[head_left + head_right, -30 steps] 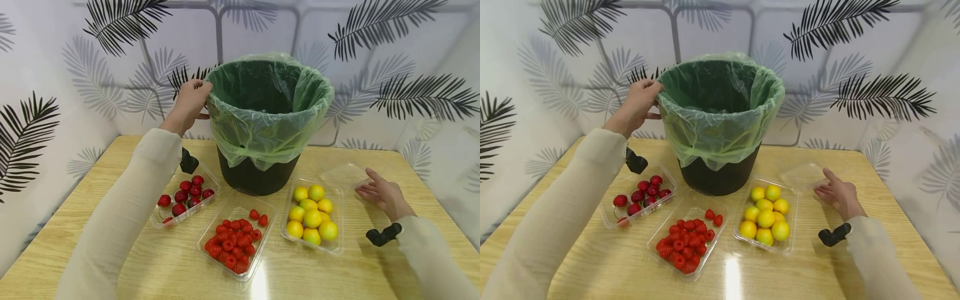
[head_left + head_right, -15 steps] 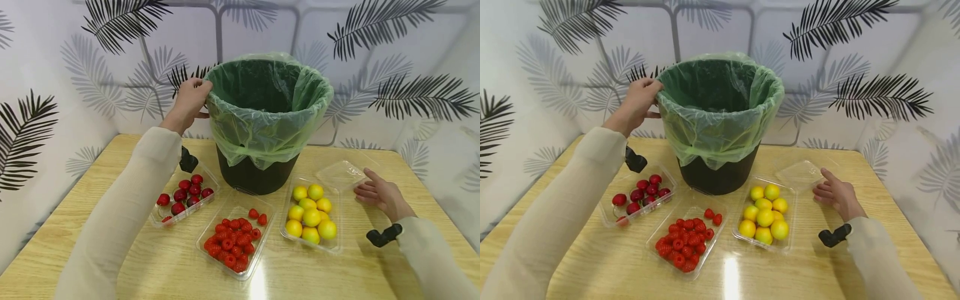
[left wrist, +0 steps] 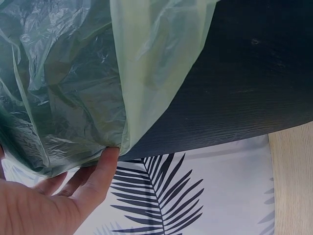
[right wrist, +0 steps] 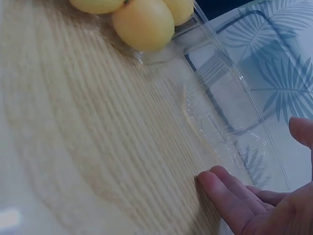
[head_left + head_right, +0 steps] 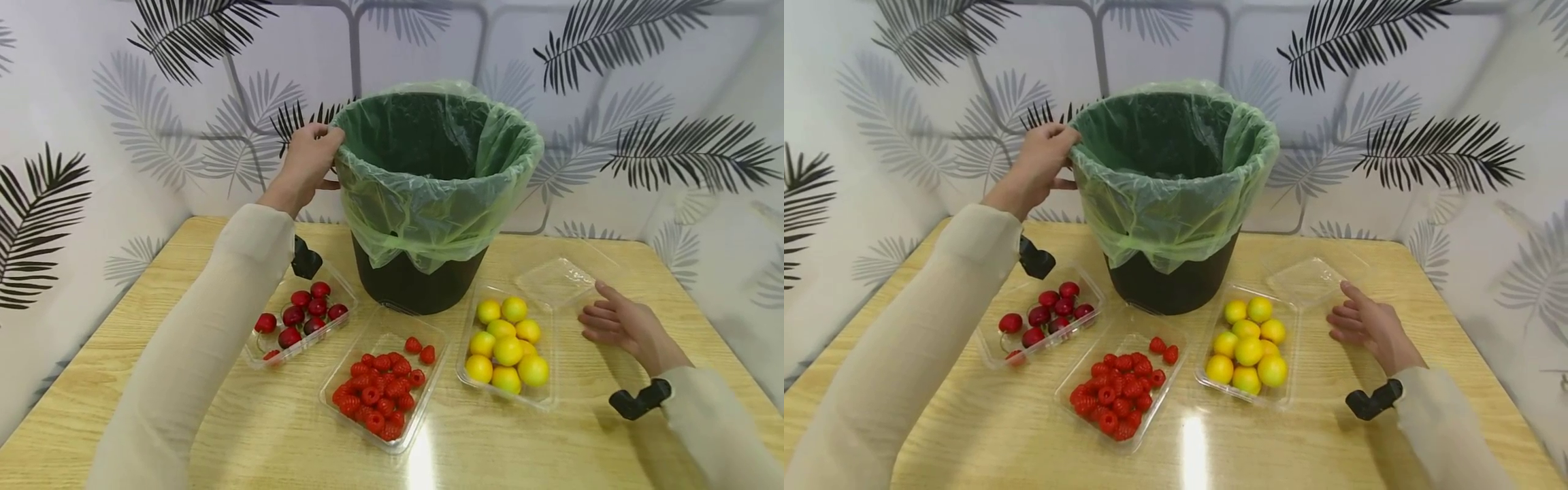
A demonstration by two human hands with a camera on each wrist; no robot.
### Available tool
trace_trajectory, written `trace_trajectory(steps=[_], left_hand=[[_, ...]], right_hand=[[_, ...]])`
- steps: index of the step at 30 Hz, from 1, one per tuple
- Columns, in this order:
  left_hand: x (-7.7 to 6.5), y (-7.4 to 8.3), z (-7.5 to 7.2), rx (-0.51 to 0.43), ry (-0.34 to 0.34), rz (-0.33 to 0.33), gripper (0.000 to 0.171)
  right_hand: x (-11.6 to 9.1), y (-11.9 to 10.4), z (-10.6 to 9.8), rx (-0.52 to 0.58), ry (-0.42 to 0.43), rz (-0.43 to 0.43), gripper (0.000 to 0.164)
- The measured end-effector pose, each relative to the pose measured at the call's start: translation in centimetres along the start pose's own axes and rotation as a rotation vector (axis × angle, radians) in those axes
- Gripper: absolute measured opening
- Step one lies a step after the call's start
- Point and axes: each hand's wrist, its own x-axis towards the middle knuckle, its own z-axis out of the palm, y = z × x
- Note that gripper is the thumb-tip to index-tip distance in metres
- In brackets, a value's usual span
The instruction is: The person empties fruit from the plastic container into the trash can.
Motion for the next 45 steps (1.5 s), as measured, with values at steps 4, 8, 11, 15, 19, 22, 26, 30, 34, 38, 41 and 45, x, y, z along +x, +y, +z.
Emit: trace_trajectory(steps=[4,8,11,15,19,22,26,30,34,38,41,45], left_hand=[[0.0,-0.1,-0.1,-0.006,0.003,0.003,0.021],[0.0,-0.2,-0.3,-0.004,0.001,0.002,0.024],[0.0,-0.1,-0.3,-0.004,0.003,0.001,0.027],[0.0,-0.1,-0.3,-0.004,-0.001,-0.001,0.029],[0.0,-0.1,-0.3,-0.001,-0.006,-0.003,0.033],[-0.1,-0.1,-0.2,0.002,-0.008,-0.001,0.038],[-0.1,-0.1,-0.2,0.006,-0.008,0.005,0.039],[-0.1,0.0,-0.2,0.006,-0.007,0.004,0.041],[-0.2,0.0,-0.1,0.014,-0.013,0.006,0.043],[-0.2,0.0,0.0,0.013,-0.012,0.004,0.042],[-0.1,-0.1,0.0,0.006,-0.005,0.001,0.035],[0.0,-0.1,0.0,0.006,-0.004,0.008,0.026]], right_hand=[[-0.4,0.5,0.2,-0.040,-0.040,-0.014,0.095],[-0.9,1.1,0.7,-0.072,-0.099,-0.024,0.092],[-1.4,1.4,1.4,-0.091,-0.133,-0.031,0.090],[-2.0,1.9,2.4,-0.110,-0.148,-0.026,0.084],[-2.5,2.3,3.3,-0.145,-0.158,-0.006,0.081],[-2.7,2.6,3.8,-0.166,-0.174,0.003,0.080],[-2.9,2.7,4.2,-0.186,-0.176,0.018,0.075],[-3.0,2.9,4.5,-0.216,-0.174,0.029,0.070],[-3.1,3.2,4.8,-0.225,-0.195,0.030,0.064],[-3.0,3.4,5.2,-0.224,-0.204,0.040,0.052],[-3.0,3.4,5.5,-0.234,-0.205,0.040,0.045],[-3.0,3.3,6.0,-0.249,-0.202,0.044,0.035]])
